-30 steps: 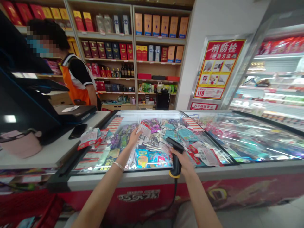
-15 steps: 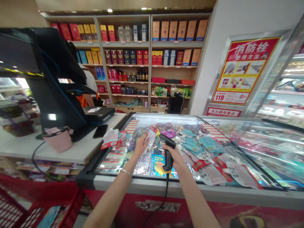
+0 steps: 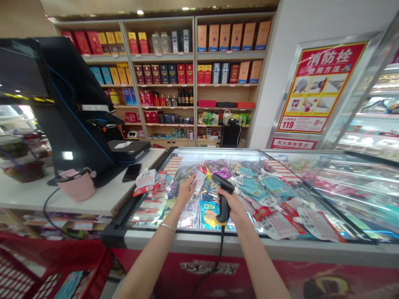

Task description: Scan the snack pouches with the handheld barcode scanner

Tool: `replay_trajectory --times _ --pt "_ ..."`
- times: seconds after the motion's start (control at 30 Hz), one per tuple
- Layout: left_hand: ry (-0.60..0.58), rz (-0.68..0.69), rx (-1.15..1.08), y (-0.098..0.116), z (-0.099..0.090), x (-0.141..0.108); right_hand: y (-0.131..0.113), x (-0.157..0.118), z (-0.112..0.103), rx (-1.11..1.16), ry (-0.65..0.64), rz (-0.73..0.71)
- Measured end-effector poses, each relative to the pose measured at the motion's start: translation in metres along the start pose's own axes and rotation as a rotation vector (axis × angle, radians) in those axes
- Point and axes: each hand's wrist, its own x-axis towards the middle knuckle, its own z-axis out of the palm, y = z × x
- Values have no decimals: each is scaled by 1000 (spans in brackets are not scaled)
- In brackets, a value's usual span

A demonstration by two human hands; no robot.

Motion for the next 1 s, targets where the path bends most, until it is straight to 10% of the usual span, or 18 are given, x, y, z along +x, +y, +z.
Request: replay_trajectory --times 0.33,0.67,1.0 --pt "68 -4 45 7 -8 3 0 -8 0 -27 14 19" --pt "593 -244 193 -6 -103 21 23 0 45 -28 -115 83" --pt "568 -244 793 -56 -145 8 69 24 91 69 -235 339"
